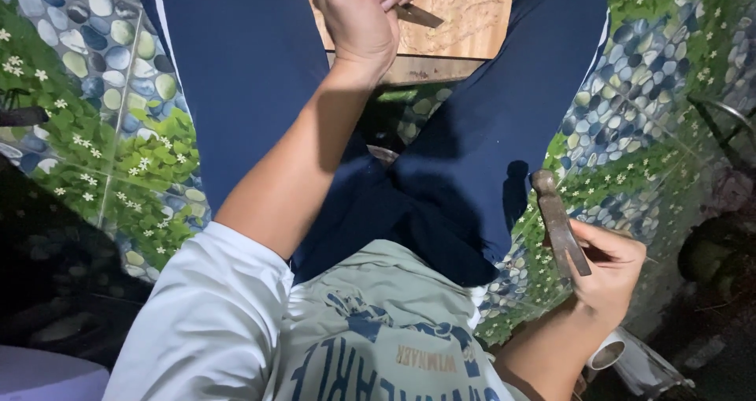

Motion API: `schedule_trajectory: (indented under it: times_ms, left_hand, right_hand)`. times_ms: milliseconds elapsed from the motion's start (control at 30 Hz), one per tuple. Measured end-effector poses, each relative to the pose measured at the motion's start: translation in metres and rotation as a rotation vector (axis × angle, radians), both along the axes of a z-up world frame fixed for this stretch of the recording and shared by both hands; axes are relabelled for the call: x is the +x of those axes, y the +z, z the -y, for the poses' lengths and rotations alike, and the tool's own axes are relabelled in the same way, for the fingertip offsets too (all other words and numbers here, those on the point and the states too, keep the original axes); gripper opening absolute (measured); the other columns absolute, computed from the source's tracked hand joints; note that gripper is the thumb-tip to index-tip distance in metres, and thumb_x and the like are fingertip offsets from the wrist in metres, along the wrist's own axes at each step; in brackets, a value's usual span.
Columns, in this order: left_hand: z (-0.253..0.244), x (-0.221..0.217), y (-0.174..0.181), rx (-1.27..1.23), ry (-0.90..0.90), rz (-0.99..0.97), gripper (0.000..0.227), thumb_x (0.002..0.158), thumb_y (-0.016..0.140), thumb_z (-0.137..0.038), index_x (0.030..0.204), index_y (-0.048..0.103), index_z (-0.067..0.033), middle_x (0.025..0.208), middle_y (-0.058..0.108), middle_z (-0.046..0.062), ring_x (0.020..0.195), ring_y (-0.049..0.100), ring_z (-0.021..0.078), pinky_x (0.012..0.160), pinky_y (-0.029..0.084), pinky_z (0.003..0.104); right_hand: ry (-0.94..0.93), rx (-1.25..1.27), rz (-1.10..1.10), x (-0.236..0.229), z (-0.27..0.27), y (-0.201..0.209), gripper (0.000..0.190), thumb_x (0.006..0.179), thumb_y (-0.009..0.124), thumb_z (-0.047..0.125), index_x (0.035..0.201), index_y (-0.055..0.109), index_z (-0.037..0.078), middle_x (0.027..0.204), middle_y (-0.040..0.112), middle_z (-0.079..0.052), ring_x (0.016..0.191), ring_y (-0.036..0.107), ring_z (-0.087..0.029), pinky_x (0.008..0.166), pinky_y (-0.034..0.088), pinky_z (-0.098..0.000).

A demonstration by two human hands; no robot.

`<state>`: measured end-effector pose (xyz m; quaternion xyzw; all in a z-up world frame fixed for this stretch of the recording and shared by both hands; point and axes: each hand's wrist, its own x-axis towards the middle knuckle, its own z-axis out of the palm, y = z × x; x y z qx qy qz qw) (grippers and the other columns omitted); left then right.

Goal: Carving patterns into a wooden board using a hammer and a chisel while sitting on the floor.

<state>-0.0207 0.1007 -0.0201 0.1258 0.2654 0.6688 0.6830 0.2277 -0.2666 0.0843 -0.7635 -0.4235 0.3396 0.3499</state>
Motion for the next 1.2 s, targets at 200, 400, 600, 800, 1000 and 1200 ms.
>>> schedule_trajectory:
  times_ms: [200, 400, 600, 800, 1000, 1200]
  left_hand:
    - [0.000, 0.001, 0.002, 0.016, 0.007, -0.043, 0.046, 0.090, 0.046, -0.034, 0.056, 0.024, -0.0124, 0.047, 0.019, 0.003, 0.043, 0.017, 0.0178, 0.048, 0.023, 0.035]
    - [0.002, 0.000, 0.009, -0.038, -0.011, -0.011, 0.041, 0.086, 0.050, -0.030, 0.056, 0.027, -0.0136, 0.047, 0.019, 0.002, 0.043, 0.017, 0.0163, 0.048, 0.024, 0.035]
    - [0.003, 0.001, 0.001, -0.007, -0.033, -0.045, 0.038, 0.089, 0.045, -0.021, 0.056, 0.028, -0.0126, 0.046, 0.018, 0.004, 0.043, 0.017, 0.0166, 0.047, 0.018, 0.033]
    - [0.002, 0.005, 0.002, 0.112, -0.150, -0.204, 0.043, 0.095, 0.044, -0.030, 0.063, 0.025, -0.0107, 0.053, 0.019, 0.005, 0.048, 0.020, 0.0181, 0.050, 0.023, 0.034]
    - [0.007, 0.005, 0.015, -0.034, 0.008, -0.115, 0.042, 0.090, 0.049, -0.019, 0.063, 0.017, -0.0129, 0.055, 0.012, 0.002, 0.048, 0.013, 0.0147, 0.050, 0.016, 0.033]
    - [0.012, 0.007, 0.020, 0.151, -0.184, -0.313, 0.052, 0.098, 0.047, -0.039, 0.060, 0.022, -0.0148, 0.053, 0.019, 0.000, 0.048, 0.021, 0.0136, 0.050, 0.021, 0.030]
  right_hand:
    - [0.014, 0.018, -0.007, -0.001, -0.006, 0.001, 0.034, 0.089, 0.075, -0.002, 0.123, 0.070, -0.002, 0.106, 0.073, -0.012, 0.086, 0.067, -0.011, 0.068, 0.055, -0.0217]
    - [0.074, 0.047, 0.006, -0.002, -0.025, 0.005, 0.033, 0.089, 0.076, -0.001, 0.122, 0.069, -0.005, 0.101, 0.073, -0.014, 0.082, 0.069, -0.013, 0.067, 0.058, -0.0247]
    - [0.180, 0.179, 0.074, 0.019, -0.051, 0.002, 0.032, 0.096, 0.070, 0.011, 0.126, 0.068, 0.001, 0.107, 0.074, -0.011, 0.077, 0.073, -0.015, 0.062, 0.061, -0.0238]
    - [0.019, 0.282, -0.061, -0.021, -0.126, 0.038, 0.036, 0.101, 0.077, 0.035, 0.100, 0.064, 0.001, 0.100, 0.070, -0.014, 0.068, 0.065, -0.016, 0.056, 0.054, -0.0250]
    - [0.064, 0.262, -0.026, -0.038, -0.157, 0.061, 0.048, 0.113, 0.062, 0.033, 0.149, 0.047, 0.005, 0.087, 0.034, -0.004, 0.072, 0.036, -0.014, 0.058, 0.028, -0.0291]
    - [0.073, 0.245, -0.024, -0.052, -0.161, 0.061, 0.057, 0.109, 0.065, 0.044, 0.143, 0.052, 0.000, 0.090, 0.040, -0.001, 0.070, 0.035, -0.011, 0.056, 0.024, -0.0290]
